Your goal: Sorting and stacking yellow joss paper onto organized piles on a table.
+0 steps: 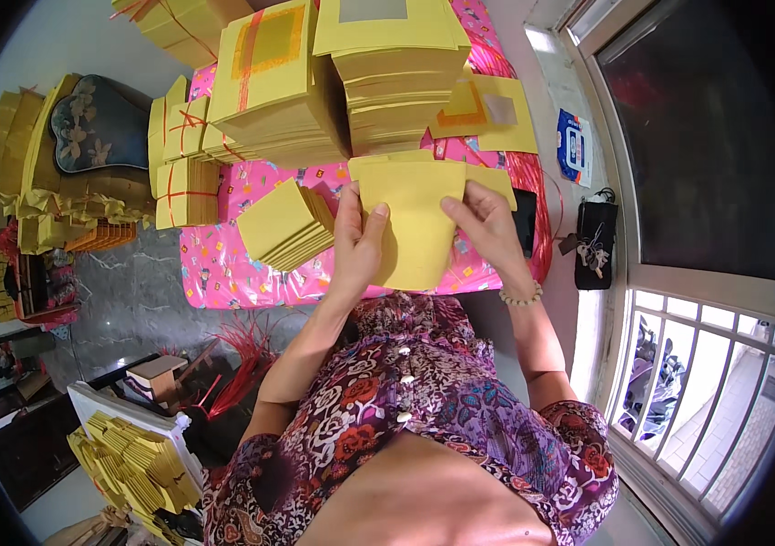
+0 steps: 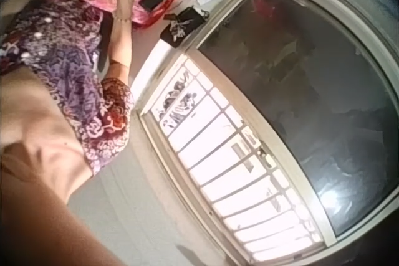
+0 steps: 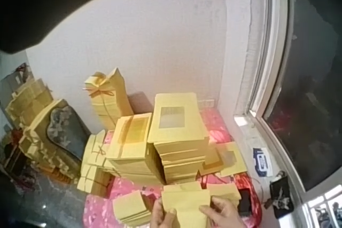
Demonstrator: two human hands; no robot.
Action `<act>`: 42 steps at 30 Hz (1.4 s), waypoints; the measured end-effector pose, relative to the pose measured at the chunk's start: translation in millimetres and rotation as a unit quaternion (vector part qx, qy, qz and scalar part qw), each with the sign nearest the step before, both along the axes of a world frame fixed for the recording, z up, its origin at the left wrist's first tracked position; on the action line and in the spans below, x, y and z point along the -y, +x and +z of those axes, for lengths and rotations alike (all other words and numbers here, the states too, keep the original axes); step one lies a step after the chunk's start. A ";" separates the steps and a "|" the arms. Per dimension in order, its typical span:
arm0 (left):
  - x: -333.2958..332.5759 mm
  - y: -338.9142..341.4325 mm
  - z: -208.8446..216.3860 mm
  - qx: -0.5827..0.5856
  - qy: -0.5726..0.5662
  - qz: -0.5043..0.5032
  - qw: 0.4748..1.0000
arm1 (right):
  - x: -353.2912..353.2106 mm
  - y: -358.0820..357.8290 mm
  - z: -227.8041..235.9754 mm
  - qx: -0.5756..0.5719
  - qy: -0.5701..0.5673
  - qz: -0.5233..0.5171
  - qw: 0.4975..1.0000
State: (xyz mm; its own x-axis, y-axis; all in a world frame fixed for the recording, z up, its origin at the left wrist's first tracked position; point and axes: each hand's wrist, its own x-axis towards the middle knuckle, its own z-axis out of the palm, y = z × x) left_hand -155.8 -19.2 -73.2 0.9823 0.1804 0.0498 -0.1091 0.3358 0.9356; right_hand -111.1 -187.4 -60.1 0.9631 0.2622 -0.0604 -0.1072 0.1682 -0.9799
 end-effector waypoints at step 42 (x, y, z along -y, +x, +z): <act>-11.3 29.9 -29.3 -0.081 -0.044 0.045 0.995 | 12.0 -16.3 -50.6 -0.124 -0.162 0.089 0.975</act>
State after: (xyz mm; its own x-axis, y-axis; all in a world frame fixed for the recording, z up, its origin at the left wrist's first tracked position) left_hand -125.8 -7.8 -102.5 0.9561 0.2638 -0.1273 0.0075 0.4126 0.9109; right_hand -127.4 -199.4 -110.7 0.8490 0.3524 -0.3937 -0.3476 -0.1885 -0.9185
